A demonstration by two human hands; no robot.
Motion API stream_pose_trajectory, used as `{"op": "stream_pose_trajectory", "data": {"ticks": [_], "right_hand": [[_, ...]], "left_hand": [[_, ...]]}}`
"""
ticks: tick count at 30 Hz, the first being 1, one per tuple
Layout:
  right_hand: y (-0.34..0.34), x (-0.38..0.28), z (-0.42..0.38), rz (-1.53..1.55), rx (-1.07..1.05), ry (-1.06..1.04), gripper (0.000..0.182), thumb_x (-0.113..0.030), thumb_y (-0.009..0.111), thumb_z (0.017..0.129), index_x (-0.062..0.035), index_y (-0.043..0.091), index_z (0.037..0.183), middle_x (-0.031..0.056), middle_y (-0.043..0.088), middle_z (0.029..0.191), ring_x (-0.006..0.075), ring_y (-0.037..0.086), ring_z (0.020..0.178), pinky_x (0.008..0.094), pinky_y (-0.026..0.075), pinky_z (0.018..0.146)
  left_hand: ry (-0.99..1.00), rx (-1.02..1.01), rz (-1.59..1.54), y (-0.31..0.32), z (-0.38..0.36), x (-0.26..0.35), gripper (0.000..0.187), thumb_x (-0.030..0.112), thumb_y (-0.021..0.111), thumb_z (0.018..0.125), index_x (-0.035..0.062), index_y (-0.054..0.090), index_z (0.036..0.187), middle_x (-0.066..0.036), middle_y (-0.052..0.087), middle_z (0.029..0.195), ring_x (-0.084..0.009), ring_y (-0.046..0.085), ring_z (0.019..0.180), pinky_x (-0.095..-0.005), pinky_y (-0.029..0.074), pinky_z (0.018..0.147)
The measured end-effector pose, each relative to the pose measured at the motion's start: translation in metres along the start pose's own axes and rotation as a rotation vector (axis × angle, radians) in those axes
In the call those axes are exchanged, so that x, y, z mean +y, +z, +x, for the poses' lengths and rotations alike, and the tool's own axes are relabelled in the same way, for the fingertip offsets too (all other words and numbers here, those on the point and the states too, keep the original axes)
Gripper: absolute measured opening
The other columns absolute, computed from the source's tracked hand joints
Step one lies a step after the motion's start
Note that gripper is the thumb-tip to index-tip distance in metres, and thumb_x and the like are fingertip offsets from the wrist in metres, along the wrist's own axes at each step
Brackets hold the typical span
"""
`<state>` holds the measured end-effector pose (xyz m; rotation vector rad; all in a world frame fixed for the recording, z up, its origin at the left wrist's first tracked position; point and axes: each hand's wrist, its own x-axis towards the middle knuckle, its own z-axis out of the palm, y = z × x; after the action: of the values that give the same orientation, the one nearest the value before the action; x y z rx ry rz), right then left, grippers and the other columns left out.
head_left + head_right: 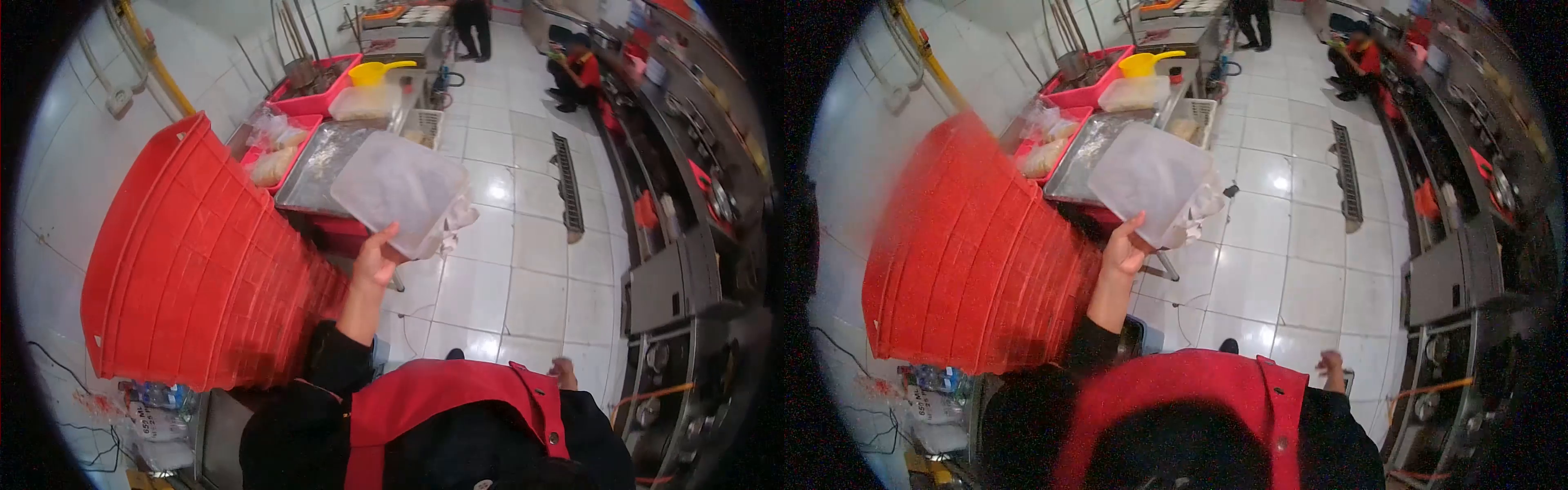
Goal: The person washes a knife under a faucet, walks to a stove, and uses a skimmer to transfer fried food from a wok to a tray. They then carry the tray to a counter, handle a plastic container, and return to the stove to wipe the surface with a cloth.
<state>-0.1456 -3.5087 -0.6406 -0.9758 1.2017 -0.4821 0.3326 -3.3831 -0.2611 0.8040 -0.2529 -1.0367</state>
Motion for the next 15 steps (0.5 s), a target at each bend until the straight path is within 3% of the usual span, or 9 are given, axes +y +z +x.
{"op": "stream_pose_trajectory", "data": {"ticks": [1,2,3,4,5,8,10,13,15], "right_hand": [[0.012,-0.036,0.075,-0.172,0.061,0.416,0.018,-0.018,0.054,0.069,-0.0077,0.047,0.081,0.0082,0.047,0.060,0.0236,0.051,0.047,0.0378,0.041,0.037],[0.014,-0.046,0.126,-0.104,-0.042,0.193,0.018,-0.019,0.054,0.069,-0.0100,0.047,0.084,0.0075,0.049,0.062,0.0232,0.053,0.046,0.0379,0.041,0.036],[0.051,-0.111,0.135,-0.323,0.046,0.218,0.018,-0.020,0.054,0.070,-0.0100,0.048,0.084,0.0060,0.049,0.062,0.0208,0.053,0.046,0.0343,0.040,0.035],[0.066,-0.137,0.167,-0.331,0.043,0.118,0.023,-0.021,0.054,0.071,-0.0101,0.049,0.089,0.0049,0.050,0.063,0.0186,0.052,0.045,0.0315,0.039,0.034],[0.088,-0.177,0.180,-0.346,0.022,0.066,0.024,-0.021,0.055,0.070,-0.0103,0.049,0.091,0.0047,0.051,0.063,0.0176,0.052,0.044,0.0304,0.039,0.034],[0.136,-0.257,0.219,-0.418,-0.024,-0.018,0.026,-0.023,0.054,0.072,-0.0114,0.050,0.095,0.0056,0.053,0.066,0.0169,0.054,0.048,0.0300,0.040,0.037],[0.149,-0.278,0.254,-0.462,-0.047,-0.054,0.028,-0.026,0.052,0.073,-0.0124,0.050,0.097,0.0069,0.054,0.069,0.0172,0.055,0.052,0.0307,0.042,0.041],[0.147,-0.276,0.291,-0.424,0.006,0.030,0.019,-0.016,0.054,0.071,-0.0092,0.052,0.089,0.0046,0.051,0.061,0.0160,0.054,0.045,0.0264,0.039,0.034],[0.104,-0.217,0.337,-0.386,-0.023,0.057,0.016,-0.016,0.052,0.071,-0.0079,0.052,0.085,0.0076,0.051,0.060,0.0196,0.055,0.050,0.0317,0.042,0.035]], "left_hand": [[0.026,-0.004,0.012,0.002,0.024,0.006,0.044,0.017,0.058,0.072,0.0066,0.040,0.110,-0.006,0.048,0.106,-0.0242,0.046,0.098,-0.0436,0.038,0.081],[0.034,0.009,0.007,0.009,0.043,0.016,0.044,0.017,0.058,0.072,0.0066,0.040,0.110,-0.006,0.048,0.106,-0.0242,0.046,0.098,-0.0436,0.038,0.081],[0.019,0.031,0.005,0.018,0.060,0.027,0.042,0.014,0.057,0.072,0.0037,0.040,0.109,-0.008,0.048,0.105,-0.0254,0.046,0.098,-0.0444,0.039,0.080],[0.003,0.052,0.002,0.023,0.079,0.036,0.040,0.011,0.056,0.072,0.0009,0.040,0.108,-0.011,0.047,0.105,-0.0265,0.046,0.098,-0.0451,0.039,0.080],[0.127,0.070,0.068,0.019,0.106,0.039,0.043,0.013,0.058,0.071,0.0013,0.040,0.108,-0.012,0.046,0.104,-0.0282,0.045,0.098,-0.0492,0.041,0.075],[0.069,0.105,0.049,0.000,0.191,0.068,0.045,0.015,0.059,0.070,0.0019,0.039,0.109,-0.013,0.045,0.104,-0.0299,0.045,0.098,-0.0527,0.042,0.071],[0.107,0.158,0.053,0.004,0.240,0.089,0.046,0.016,0.059,0.070,0.0019,0.039,0.109,-0.014,0.044,0.105,-0.0311,0.044,0.098,-0.0540,0.042,0.069],[0.178,0.230,0.107,0.003,0.312,0.118,0.046,0.017,0.058,0.071,0.0016,0.038,0.109,-0.015,0.044,0.106,-0.0325,0.045,0.098,-0.0541,0.043,0.066],[0.230,0.273,0.159,-0.017,0.370,0.146,0.046,0.016,0.057,0.071,0.0018,0.038,0.111,-0.014,0.046,0.104,-0.0313,0.048,0.093,-0.0478,0.046,0.065]]}}
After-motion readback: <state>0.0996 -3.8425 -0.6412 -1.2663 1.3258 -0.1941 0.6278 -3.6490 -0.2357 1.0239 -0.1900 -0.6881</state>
